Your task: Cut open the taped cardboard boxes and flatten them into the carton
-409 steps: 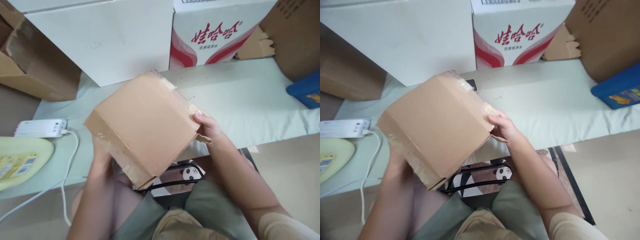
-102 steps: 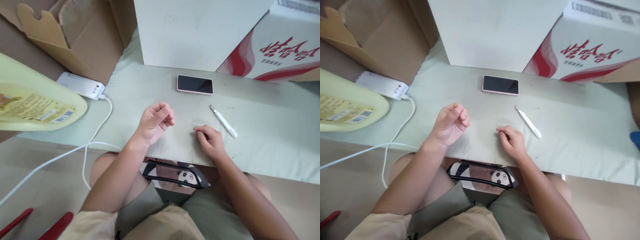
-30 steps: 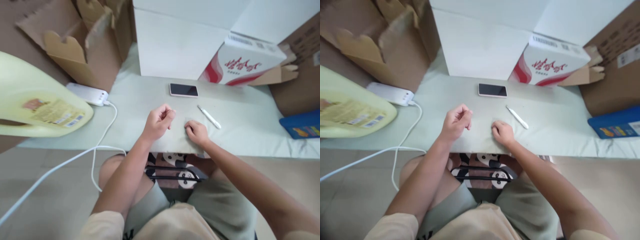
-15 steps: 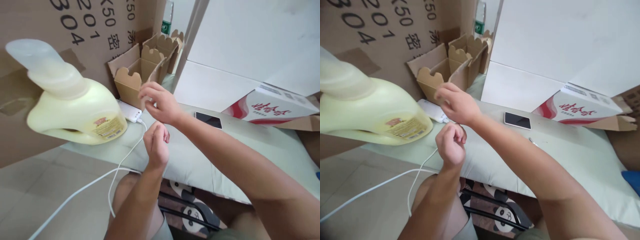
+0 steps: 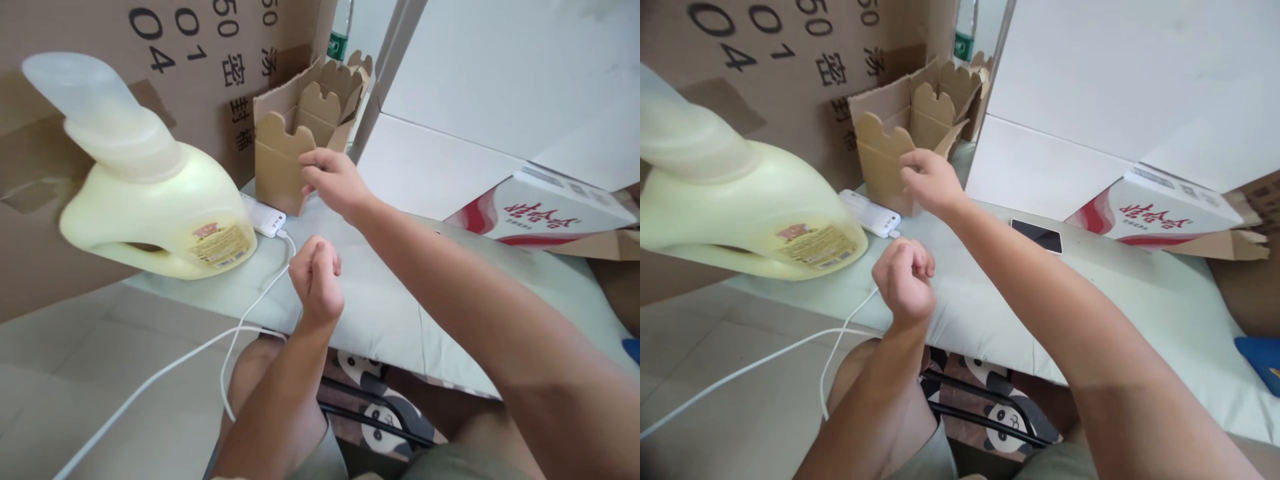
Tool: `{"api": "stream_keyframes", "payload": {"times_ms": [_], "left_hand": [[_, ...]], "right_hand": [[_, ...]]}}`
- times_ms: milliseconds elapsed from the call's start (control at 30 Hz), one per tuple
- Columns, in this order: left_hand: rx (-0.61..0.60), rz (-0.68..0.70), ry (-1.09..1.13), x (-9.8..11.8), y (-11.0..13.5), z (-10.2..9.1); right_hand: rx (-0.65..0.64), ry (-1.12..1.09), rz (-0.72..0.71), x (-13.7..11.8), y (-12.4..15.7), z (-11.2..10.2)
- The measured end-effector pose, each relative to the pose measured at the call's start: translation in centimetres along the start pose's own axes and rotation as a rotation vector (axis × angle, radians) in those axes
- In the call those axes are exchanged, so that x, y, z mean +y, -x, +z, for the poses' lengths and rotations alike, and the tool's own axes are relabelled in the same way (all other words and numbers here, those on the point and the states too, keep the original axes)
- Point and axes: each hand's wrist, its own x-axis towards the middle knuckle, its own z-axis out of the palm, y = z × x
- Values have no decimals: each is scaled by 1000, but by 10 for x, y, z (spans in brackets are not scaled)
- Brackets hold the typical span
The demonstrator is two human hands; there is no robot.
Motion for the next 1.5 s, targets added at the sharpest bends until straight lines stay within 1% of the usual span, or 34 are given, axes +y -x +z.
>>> {"api": "stream_keyframes", "payload": {"times_ms": [67,100,133,200,233,267,300,333,367,433,467,533,600,700,800,867,933,1033,1100,1167,1233,1300,1400,1500], "left_hand": [[69,114,-24,2,-2,4],[118,194,-20,2,-4,5],[173,281,-9,3,-8,5],[286,416,10,1,-17,3],[333,443,-1,-1,-21,1],[362,422,-25,-4,-25,-2],[366,368,-57,-8,-27,-5],[333,291,-85,-13,-29,-7],[268,206,-105,-18,-29,-8],[89,71,-116,-28,-24,-6],[6,37,-112,-32,-20,-3],[-104,37,-103,-37,-11,7],[-153,64,-96,-38,-2,17],[-205,85,-79,-38,6,30],[-241,139,-133,-40,8,36],[-241,192,-192,-44,7,39],[-237,234,-221,-48,7,42],[-244,250,-223,-53,6,47],[-256,229,-230,-55,6,48],[-270,220,-250,-57,5,46],[-294,254,-272,-59,3,42],[-333,321,-326,-59,0,37],[-434,426,-497,-54,-3,30],[-551,441,-610,-47,-3,27]], "right_hand": [[114,9,-67,3,15,-23],[167,27,-88,2,27,-35],[216,47,-109,0,43,-48],[314,77,-134,-7,86,-74],[355,74,-148,-10,112,-86],[390,61,-175,-12,140,-96],[409,56,-191,-13,168,-105],[447,55,-217,-12,195,-113],[465,54,-244,-11,220,-119],[506,97,-263,-3,262,-128],[512,132,-262,2,277,-130],[523,208,-244,17,297,-131],[560,281,-212,33,305,-129],[711,347,-156,56,307,-124],[802,295,-118,71,307,-118],[820,227,-98,76,309,-115],[790,109,-60,79,313,-113],[654,-50,-53,84,320,-114],[593,-53,-101,88,325,-116],[565,-16,-145,91,328,-119],[553,18,-136,93,330,-120],[553,32,-107,94,332,-119],[549,6,-76,91,334,-118],[537,-14,-74,85,335,-118]]}}
